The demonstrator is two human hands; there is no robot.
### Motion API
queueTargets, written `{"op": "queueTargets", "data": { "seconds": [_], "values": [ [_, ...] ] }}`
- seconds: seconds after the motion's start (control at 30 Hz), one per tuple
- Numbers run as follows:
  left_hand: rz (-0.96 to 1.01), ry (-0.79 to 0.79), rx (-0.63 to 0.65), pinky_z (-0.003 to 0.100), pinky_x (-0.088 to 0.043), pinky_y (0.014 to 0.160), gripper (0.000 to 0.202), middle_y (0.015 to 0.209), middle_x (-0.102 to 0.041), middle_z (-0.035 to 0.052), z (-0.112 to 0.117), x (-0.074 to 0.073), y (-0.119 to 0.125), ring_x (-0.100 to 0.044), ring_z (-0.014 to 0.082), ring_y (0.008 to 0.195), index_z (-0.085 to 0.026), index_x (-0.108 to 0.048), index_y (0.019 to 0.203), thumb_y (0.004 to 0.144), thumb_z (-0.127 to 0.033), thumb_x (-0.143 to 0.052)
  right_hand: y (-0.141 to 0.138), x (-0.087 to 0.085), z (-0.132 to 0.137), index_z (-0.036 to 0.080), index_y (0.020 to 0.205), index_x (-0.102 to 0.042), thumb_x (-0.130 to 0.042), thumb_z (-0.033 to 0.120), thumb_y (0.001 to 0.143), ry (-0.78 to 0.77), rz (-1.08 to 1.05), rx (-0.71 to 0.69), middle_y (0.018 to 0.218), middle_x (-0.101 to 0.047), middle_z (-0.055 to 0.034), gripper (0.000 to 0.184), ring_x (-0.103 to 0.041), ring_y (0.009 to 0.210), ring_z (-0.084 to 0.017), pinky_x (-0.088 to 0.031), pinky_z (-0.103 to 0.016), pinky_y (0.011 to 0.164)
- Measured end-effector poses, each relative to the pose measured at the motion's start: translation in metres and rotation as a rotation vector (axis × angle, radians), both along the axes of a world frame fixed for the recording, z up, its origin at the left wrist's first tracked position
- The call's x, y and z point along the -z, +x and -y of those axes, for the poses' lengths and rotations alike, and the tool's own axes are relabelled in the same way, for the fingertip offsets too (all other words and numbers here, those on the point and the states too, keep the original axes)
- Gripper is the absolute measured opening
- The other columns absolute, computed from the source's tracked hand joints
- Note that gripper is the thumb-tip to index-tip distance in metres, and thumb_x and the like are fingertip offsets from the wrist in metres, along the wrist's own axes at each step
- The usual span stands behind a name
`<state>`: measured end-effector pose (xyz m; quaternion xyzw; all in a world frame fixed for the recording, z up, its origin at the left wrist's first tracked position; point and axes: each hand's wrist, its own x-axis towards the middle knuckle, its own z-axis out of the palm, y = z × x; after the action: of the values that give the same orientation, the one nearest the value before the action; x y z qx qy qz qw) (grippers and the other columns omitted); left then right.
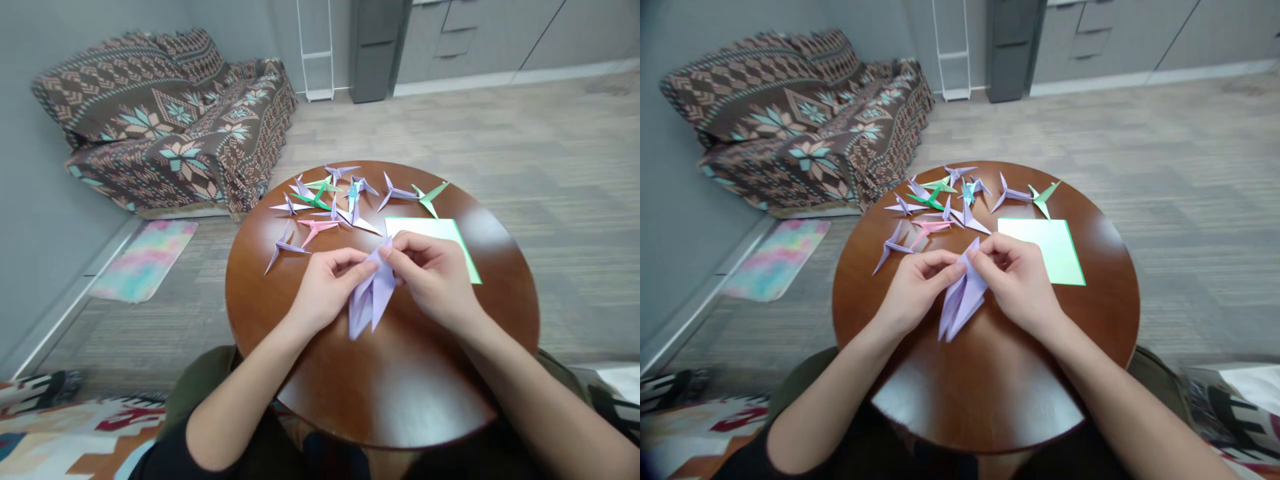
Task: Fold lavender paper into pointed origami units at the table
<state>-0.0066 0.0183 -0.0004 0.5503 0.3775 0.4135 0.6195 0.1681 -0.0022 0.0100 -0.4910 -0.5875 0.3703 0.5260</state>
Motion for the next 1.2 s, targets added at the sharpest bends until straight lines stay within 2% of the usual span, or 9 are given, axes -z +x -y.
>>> {"op": "queueTargets", "data": {
  "seconds": [0.17, 0.33, 0.5, 0.63, 0.73, 0.97, 1.2],
  "values": [
    [0.034, -0.073, -0.058, 0.029, -0.049, 0.072, 0.028, 0.077, -0.075, 0.003, -0.0002, 0.0016, 0.0005, -0.064, 0.0153, 0.071, -0.015, -0.078, 0.079, 0.077, -0.041, -0.087, -0.0014, -0.0014, -0.0007, 0.017, 0.071, -0.069, -0.073, 0.032, 0.09, -0.046, -0.043, -0.015, 0.054, -0.055, 0.0036, 0.025, -0.045, 0.049, -0.009, -0.032, -0.025, 0.047],
    [0.115, -0.133, -0.049, 0.028, -0.05, 0.072, 0.027, 0.077, -0.075, 0.0027, -0.0027, 0.006, -0.0006, -0.066, 0.0146, 0.071, -0.015, -0.076, 0.078, 0.073, -0.037, -0.09, -0.0009, 0.0008, -0.0007, 0.017, 0.08, -0.074, -0.077, 0.033, 0.089, -0.064, -0.105, -0.036, 0.054, -0.059, 0.0038, 0.018, -0.05, 0.046, -0.01, -0.037, -0.024, 0.046],
    [0.121, -0.159, 0.013, 0.027, -0.05, 0.069, 0.028, 0.078, -0.076, 0.0039, -0.0024, 0.0054, -0.0017, -0.066, 0.015, 0.069, -0.015, -0.076, 0.081, 0.078, -0.041, -0.086, -0.0017, 0.0021, 0.0009, 0.017, 0.08, -0.074, -0.082, 0.041, 0.086, -0.096, -0.108, -0.093, 0.059, -0.064, 0.0007, 0.026, -0.057, 0.048, -0.012, -0.044, -0.024, 0.045],
    [0.081, -0.157, 0.009, 0.027, -0.049, 0.066, 0.028, 0.074, -0.075, 0.003, -0.0022, 0.0043, -0.0024, -0.065, 0.0147, 0.066, -0.015, -0.074, 0.077, 0.078, -0.04, -0.086, -0.0035, 0.0009, 0.0014, 0.017, 0.082, -0.073, -0.085, 0.047, 0.081, -0.127, -0.128, -0.091, 0.056, -0.063, 0.0013, 0.032, -0.058, 0.047, -0.013, -0.045, -0.024, 0.044],
    [0.068, -0.147, 0.022, 0.026, -0.048, 0.066, 0.029, 0.073, -0.075, 0.0036, -0.0021, 0.0045, -0.0023, -0.065, 0.0147, 0.066, -0.014, -0.073, 0.074, 0.075, -0.039, -0.088, -0.0039, 0.0004, 0.0012, 0.017, 0.081, -0.073, -0.089, 0.047, 0.076, -0.15, -0.136, -0.085, 0.053, -0.061, 0.0026, 0.034, -0.056, 0.045, -0.012, -0.042, -0.023, 0.042],
    [0.04, -0.132, 0.016, 0.025, -0.047, 0.065, 0.029, 0.074, -0.076, 0.0047, -0.0011, 0.0031, -0.0013, -0.065, 0.0141, 0.065, -0.013, -0.074, 0.074, 0.072, -0.037, -0.09, -0.0041, -0.0019, -0.0002, 0.016, 0.075, -0.073, -0.089, 0.044, 0.075, -0.175, -0.137, -0.079, 0.05, -0.059, 0.003, 0.032, -0.051, 0.041, -0.01, -0.037, -0.021, 0.039],
    [0.1, -0.158, 0.003, 0.026, -0.052, 0.07, 0.029, 0.076, -0.078, 0.0051, -0.0022, 0.0056, -0.0022, -0.069, 0.0152, 0.069, -0.013, -0.074, 0.076, 0.071, -0.035, -0.092, -0.0031, 0.0004, -0.0016, 0.015, 0.079, -0.075, -0.087, 0.043, 0.078, -0.165, -0.154, -0.091, 0.053, -0.062, 0.0019, 0.03, -0.053, 0.043, -0.01, -0.043, -0.023, 0.042]
  ]
}}
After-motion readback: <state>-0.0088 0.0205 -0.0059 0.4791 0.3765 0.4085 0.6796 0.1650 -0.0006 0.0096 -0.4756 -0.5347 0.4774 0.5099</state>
